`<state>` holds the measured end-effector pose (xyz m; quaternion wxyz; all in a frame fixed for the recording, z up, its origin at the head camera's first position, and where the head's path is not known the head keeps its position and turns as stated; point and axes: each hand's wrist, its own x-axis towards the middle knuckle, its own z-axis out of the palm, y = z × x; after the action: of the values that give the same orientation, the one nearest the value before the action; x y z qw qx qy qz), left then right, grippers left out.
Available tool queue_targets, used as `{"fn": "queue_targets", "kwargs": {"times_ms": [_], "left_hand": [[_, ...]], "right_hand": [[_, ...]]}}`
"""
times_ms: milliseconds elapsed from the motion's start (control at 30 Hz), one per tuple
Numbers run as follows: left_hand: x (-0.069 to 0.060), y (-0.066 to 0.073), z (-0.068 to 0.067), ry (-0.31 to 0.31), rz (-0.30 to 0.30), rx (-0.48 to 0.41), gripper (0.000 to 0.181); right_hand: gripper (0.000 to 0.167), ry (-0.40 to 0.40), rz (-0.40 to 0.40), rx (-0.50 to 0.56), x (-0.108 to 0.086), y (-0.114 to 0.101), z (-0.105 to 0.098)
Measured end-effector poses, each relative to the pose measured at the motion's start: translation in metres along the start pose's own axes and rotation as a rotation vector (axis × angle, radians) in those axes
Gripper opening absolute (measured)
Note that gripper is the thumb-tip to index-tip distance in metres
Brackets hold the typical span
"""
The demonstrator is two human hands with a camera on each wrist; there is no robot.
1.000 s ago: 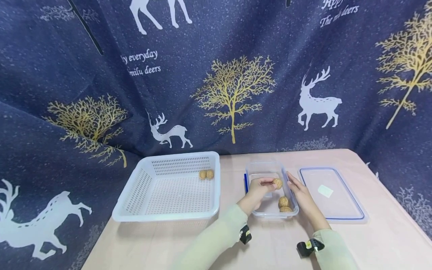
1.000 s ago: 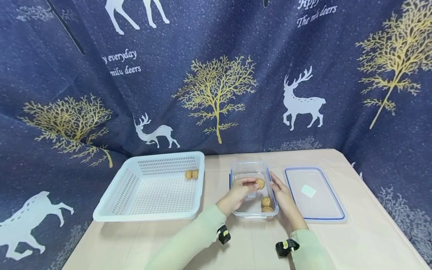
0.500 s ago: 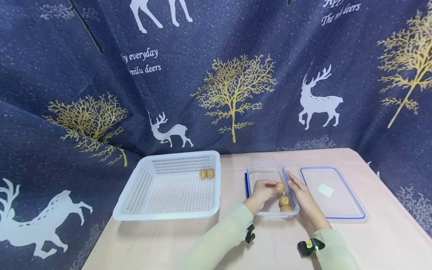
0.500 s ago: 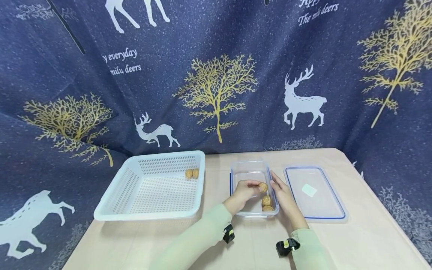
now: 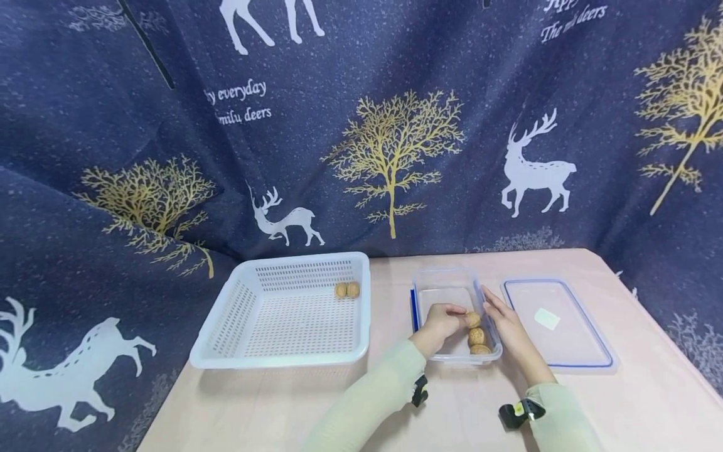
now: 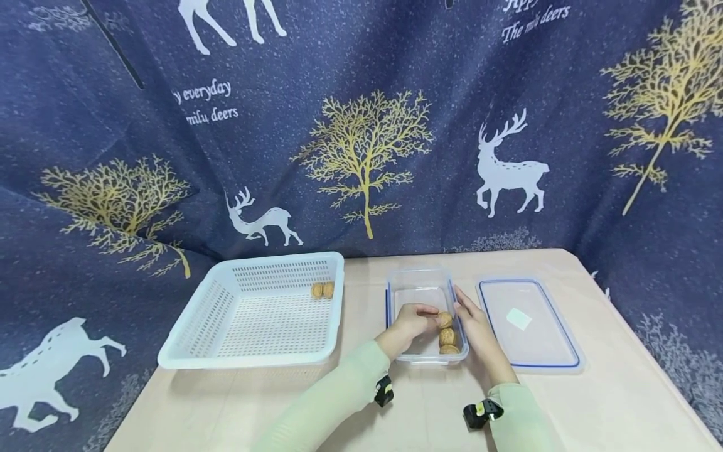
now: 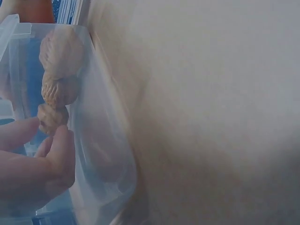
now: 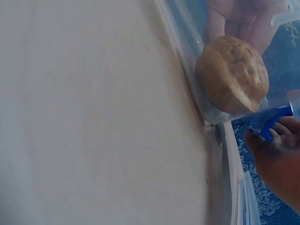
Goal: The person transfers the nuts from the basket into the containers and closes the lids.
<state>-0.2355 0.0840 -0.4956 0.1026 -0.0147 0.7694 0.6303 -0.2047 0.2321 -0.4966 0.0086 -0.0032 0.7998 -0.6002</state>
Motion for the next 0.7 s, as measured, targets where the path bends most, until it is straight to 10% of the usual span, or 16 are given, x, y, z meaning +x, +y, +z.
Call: {"fn": "queue_targets", "kwargs": {"times_ms": [700], "left_hand": [[0.001, 0.015, -0.009, -0.007, 0.020, -0.055, 0.033]], "right_hand": [[0.055, 0.011, -0.021, -0.002, 0.001, 0.003, 0.000]]}}
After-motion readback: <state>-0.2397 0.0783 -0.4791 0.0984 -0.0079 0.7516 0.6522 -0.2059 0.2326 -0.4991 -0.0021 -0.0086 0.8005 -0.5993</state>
